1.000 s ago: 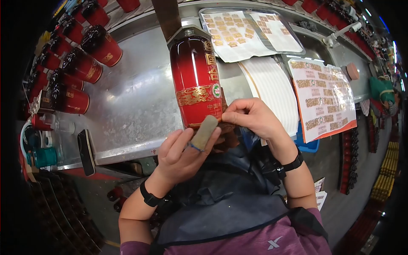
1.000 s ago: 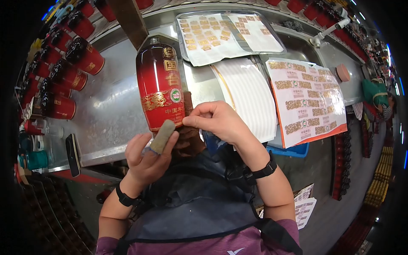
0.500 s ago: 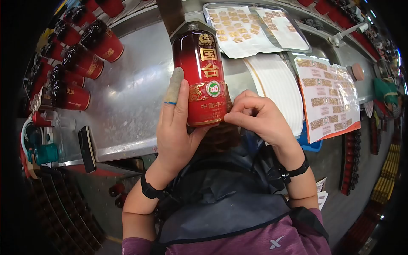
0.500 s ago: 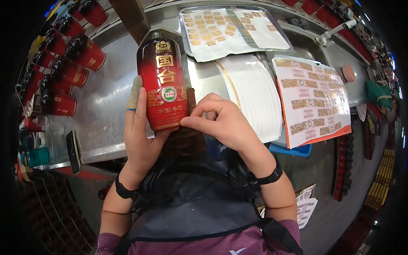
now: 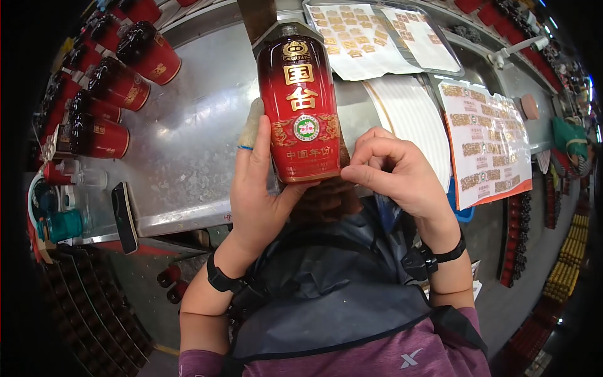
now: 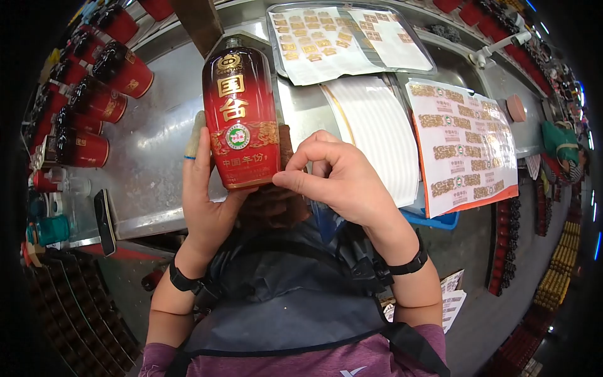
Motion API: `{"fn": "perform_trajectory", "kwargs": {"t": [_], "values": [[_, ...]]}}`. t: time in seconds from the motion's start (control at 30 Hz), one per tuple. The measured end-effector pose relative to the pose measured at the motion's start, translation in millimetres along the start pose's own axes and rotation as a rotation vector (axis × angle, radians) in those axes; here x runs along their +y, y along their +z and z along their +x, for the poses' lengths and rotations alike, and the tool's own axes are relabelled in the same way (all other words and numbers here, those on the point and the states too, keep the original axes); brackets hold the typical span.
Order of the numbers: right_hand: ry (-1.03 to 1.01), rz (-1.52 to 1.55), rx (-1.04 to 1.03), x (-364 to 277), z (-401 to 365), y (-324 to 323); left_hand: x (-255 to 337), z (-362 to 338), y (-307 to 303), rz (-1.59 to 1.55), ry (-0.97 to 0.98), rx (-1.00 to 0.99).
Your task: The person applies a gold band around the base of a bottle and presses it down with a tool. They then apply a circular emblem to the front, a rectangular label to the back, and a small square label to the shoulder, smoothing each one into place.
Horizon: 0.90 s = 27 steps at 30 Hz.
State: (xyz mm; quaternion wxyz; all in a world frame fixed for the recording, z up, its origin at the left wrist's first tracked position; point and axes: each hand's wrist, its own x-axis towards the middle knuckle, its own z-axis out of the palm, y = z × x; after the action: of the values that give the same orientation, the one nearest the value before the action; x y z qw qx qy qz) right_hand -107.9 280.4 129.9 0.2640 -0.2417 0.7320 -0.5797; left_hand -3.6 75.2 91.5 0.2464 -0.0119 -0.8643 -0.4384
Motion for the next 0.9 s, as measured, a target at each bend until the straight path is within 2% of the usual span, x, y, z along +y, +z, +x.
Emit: {"fn": "perform_trajectory", "kwargs": {"t": [0.53,0.63,0.73,0.8,0.9], "values": [[0.074,0.031,0.012,6,4,4,-7,-5,3,-0.087,-0.090,0.015],[0.030,0.011,0.006,6,4,3,-6,-5,0,-0.104,-0.125,-0.009],[0.026,0.021,0.011,8,4,2,-2,-3,-2,-0.154,-0.083,-0.044],[0.036,0.017,0.012,8,3,1,-2,-4,0,-0.341,-0.144,-0.026],[0.041,0.037,0.017,8,2,1,4,0,3,-0.322,-0.192,-0.001]]}}
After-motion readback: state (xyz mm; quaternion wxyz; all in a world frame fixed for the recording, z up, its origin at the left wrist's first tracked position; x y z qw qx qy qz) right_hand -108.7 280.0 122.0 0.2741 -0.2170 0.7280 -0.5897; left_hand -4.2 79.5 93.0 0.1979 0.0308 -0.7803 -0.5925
